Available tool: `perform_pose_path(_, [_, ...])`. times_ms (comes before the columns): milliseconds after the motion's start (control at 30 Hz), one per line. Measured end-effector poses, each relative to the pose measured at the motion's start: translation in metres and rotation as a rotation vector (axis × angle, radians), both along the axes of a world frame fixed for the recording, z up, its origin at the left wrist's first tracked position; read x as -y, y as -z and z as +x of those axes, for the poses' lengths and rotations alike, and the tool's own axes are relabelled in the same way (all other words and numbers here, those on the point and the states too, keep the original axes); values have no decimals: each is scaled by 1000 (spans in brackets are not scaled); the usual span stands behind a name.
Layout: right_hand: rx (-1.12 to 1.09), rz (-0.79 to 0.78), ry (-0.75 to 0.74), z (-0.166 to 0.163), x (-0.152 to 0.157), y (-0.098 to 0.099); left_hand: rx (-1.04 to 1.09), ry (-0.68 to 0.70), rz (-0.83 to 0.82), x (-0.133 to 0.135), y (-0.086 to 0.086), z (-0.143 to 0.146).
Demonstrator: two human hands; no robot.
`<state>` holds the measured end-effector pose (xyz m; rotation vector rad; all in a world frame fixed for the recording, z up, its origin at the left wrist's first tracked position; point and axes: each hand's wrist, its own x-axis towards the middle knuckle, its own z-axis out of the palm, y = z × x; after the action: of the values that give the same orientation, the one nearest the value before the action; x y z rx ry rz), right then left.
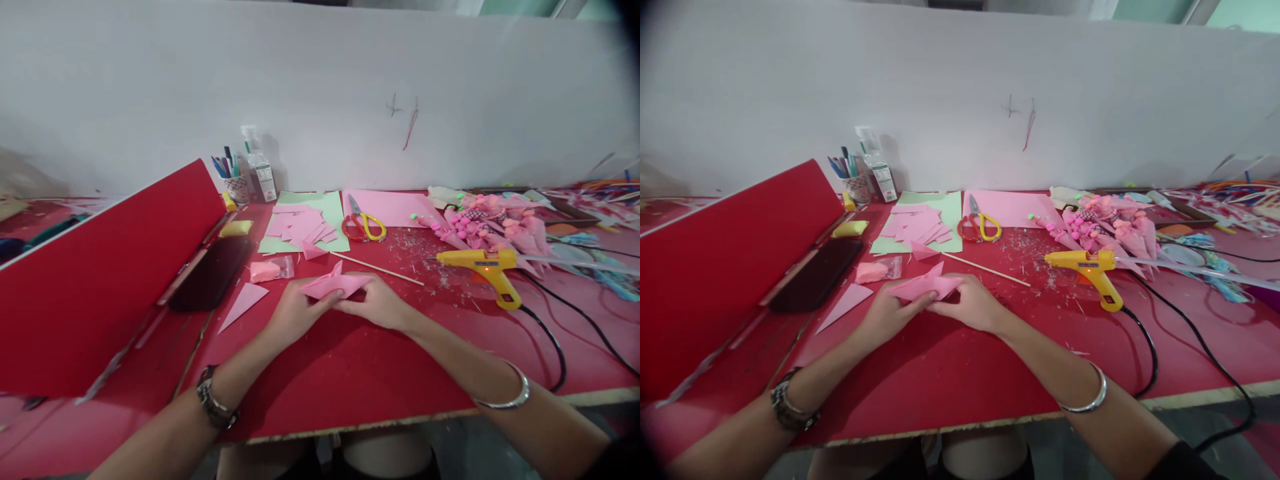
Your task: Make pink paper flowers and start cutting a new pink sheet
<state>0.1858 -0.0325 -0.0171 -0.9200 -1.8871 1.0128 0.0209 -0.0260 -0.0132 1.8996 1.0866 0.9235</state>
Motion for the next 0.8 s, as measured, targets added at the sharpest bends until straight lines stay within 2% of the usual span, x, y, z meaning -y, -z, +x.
perform_pose_path(133, [-199, -139, 56, 1, -3, -1, 23, -61, -5, 3, -2, 1])
perform_pose_path(233, [-294, -131, 124, 2, -6, -2, 13, -39, -26, 3, -4, 1])
perform_pose_path(400, [-263, -113, 173, 3, -7, -1, 44, 8, -14, 2, -4, 2])
perform_pose_path(533, [-222, -103, 173, 1, -6, 0, 30, -14, -23, 1, -3, 2])
perform_pose_path(800, [-296, -227, 188, 0, -6, 0, 22, -20, -21, 1, -1, 1])
